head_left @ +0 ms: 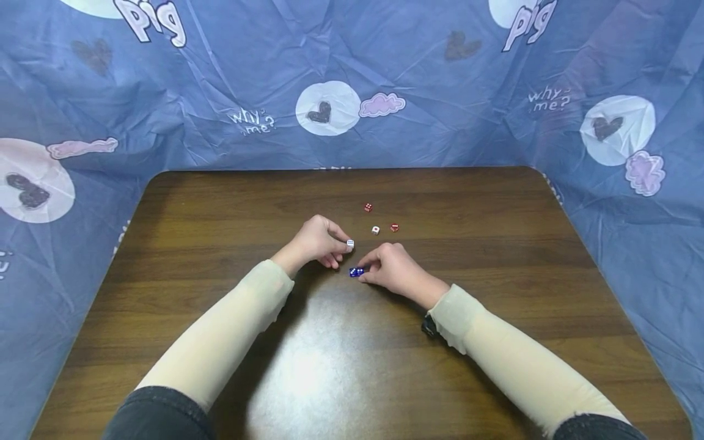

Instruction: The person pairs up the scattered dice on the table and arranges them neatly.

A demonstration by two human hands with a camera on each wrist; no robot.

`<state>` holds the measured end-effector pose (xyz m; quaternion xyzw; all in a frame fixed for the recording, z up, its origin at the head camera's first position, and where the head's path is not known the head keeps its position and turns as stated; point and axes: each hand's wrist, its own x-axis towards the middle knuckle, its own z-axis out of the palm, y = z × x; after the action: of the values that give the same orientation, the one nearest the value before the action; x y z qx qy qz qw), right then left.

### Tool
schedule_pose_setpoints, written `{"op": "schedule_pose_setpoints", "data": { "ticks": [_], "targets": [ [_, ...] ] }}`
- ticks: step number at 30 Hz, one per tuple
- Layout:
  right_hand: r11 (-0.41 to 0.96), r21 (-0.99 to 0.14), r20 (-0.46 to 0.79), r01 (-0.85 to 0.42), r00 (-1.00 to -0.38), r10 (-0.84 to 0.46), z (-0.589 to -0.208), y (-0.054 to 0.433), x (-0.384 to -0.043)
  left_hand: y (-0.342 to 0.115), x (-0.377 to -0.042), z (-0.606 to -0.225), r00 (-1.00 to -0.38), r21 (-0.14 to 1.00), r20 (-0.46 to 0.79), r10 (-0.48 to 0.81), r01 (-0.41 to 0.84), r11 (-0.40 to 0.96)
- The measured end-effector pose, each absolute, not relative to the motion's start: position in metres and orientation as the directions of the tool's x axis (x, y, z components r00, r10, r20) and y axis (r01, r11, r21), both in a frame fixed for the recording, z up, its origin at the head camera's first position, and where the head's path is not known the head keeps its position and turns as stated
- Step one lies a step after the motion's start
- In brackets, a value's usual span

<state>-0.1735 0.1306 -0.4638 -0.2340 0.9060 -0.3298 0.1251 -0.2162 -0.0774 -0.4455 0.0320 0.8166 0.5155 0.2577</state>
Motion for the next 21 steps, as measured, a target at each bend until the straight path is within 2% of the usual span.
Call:
{"op": "schedule_pose_setpoints", "data": {
  "ticks": [9, 21],
  "targets": [
    [0.680, -0.667, -0.100, -0.306, -0.867, -0.488, -0.464, 0.130, -0.174, -0.074, -0.201, -0.452, -0.870, 0.858, -0.377, 0.319, -0.198, 0.475],
    [0.673, -0.668, -0.089, -0.316, -0.865, -0.494, -0.465, 0.130, -0.174, -0.071, -0.196, -0.459, -0.880, 0.827, -0.378, 0.287, -0.182, 0.531]
  ]
}}
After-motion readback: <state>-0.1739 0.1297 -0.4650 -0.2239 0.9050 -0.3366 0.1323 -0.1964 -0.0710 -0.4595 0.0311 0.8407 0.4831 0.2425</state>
